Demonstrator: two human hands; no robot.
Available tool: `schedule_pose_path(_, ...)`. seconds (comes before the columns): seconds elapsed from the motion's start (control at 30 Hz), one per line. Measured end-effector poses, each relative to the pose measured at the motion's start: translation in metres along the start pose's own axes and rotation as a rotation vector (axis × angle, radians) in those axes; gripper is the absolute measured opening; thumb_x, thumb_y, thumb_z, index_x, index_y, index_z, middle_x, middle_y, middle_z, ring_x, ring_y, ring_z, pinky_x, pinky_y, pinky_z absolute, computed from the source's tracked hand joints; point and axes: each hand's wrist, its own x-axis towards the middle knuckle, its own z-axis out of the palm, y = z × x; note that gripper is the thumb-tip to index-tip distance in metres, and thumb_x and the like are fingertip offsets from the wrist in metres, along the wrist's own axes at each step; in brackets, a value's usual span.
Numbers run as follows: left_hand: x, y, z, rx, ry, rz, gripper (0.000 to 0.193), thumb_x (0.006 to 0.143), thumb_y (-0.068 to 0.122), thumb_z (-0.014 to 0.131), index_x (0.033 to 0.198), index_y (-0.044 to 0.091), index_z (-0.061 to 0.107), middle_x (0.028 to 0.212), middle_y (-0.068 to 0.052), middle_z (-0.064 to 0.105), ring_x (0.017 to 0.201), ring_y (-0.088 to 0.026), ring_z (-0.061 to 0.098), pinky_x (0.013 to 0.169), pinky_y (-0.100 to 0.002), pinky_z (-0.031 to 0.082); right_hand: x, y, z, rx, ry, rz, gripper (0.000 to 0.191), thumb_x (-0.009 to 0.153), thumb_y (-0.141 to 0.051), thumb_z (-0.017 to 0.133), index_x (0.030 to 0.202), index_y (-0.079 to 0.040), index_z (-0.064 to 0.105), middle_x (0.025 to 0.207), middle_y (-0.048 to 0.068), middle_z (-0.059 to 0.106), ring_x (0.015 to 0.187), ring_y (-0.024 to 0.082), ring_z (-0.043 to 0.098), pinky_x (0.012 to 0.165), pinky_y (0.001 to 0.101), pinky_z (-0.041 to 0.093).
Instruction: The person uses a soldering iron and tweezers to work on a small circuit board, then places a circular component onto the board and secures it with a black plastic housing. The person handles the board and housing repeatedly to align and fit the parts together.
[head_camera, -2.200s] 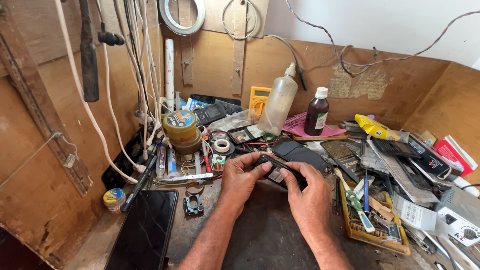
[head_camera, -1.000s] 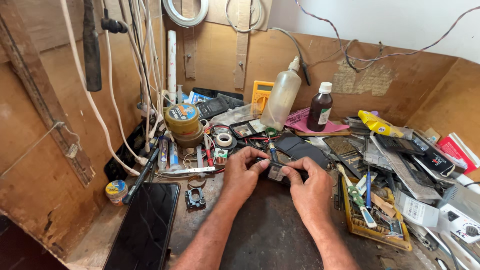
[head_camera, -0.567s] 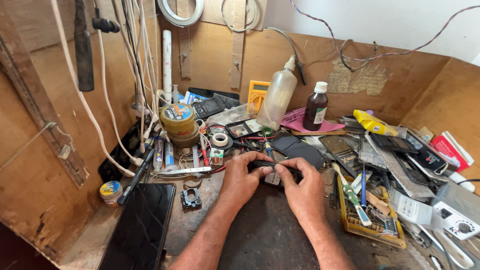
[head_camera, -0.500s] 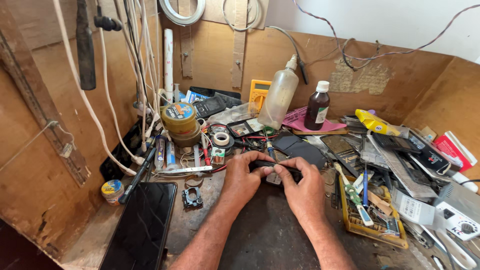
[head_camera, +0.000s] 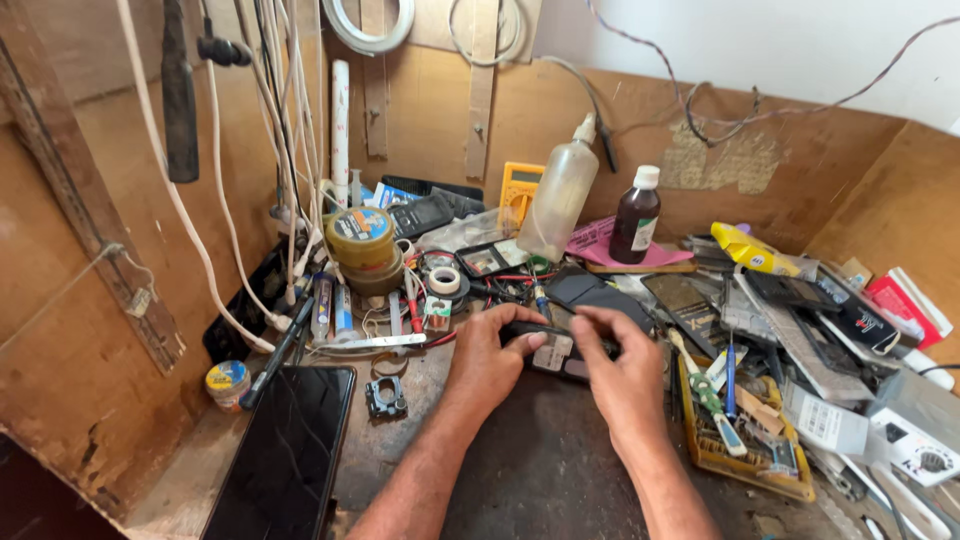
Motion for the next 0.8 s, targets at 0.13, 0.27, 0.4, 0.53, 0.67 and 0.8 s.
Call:
schedule_pose_path(0.13,0.001,-0.004,-0.003,-0.089,-0.022,0.01,0.019,0.083,0.002,0.075,0.101,0.007,0.078,0.085,-0.006,0.079,0.079,-0.012,0.071,0.074,-0.03,0.056,0.002,0.011,-0.006,0.191,0.072,0.159,0.028,0.096,-0.022,0.068,0.112,-0.001,0.073,0.094,-0.002,0.075,0.086,0.006,0.064,0.078,0.0226,0.05)
schedule_pose_path(0.27,0.003,-0.006,-0.003,-0.079,-0.002,0.019,0.02,0.082,0.0,0.074,0.1,0.007,0.079,0.085,-0.006,0.078,0.08,-0.013,0.07,0.074,-0.03,0.055,0.0,0.013,-0.008,0.022,0.024,0.182,0.028,0.096,-0.024,0.069,0.111,-0.002,0.076,0.086,0.001,0.071,0.076,0.008,0.058,0.068,0.0246,0.047)
schedule_pose_path(0.4,0.004,-0.006,-0.006,-0.092,-0.017,-0.019,0.018,0.085,0.002,0.072,0.1,0.007,0.078,0.087,-0.008,0.078,0.08,-0.015,0.069,0.075,-0.031,0.055,-0.003,0.007,-0.005,0.007,-0.04,0.179,0.028,0.097,-0.025,0.069,0.113,-0.004,0.077,0.082,0.002,0.068,0.072,0.008,0.054,0.063,0.0257,0.045)
schedule_pose_path(0.53,0.006,-0.004,-0.007,-0.088,0.028,0.013,0.017,0.084,0.003,0.071,0.099,0.007,0.078,0.093,-0.008,0.078,0.087,-0.016,0.071,0.08,-0.032,0.054,-0.002,-0.001,-0.004,0.104,-0.111,0.14,0.03,0.098,-0.025,0.062,0.119,-0.006,0.07,0.088,0.001,0.073,0.075,0.006,0.065,0.065,0.0257,0.058)
schedule_pose_path(0.67,0.006,-0.004,-0.007,-0.087,0.022,0.007,0.016,0.086,0.004,0.07,0.1,0.007,0.077,0.093,-0.009,0.078,0.089,-0.019,0.072,0.082,-0.034,0.054,-0.002,-0.003,-0.002,0.116,-0.1,0.159,0.027,0.098,-0.019,0.061,0.116,-0.001,0.071,0.09,0.006,0.075,0.072,0.011,0.068,0.062,0.0288,0.06)
schedule_pose_path(0.8,0.005,-0.004,-0.006,-0.045,0.03,0.015,0.017,0.085,0.004,0.07,0.1,0.008,0.078,0.095,-0.009,0.077,0.088,-0.02,0.072,0.081,-0.034,0.054,-0.001,-0.001,0.0,0.174,-0.053,0.263,0.024,0.097,-0.014,0.062,0.112,0.003,0.071,0.092,0.009,0.076,0.068,0.015,0.07,0.058,0.0304,0.062)
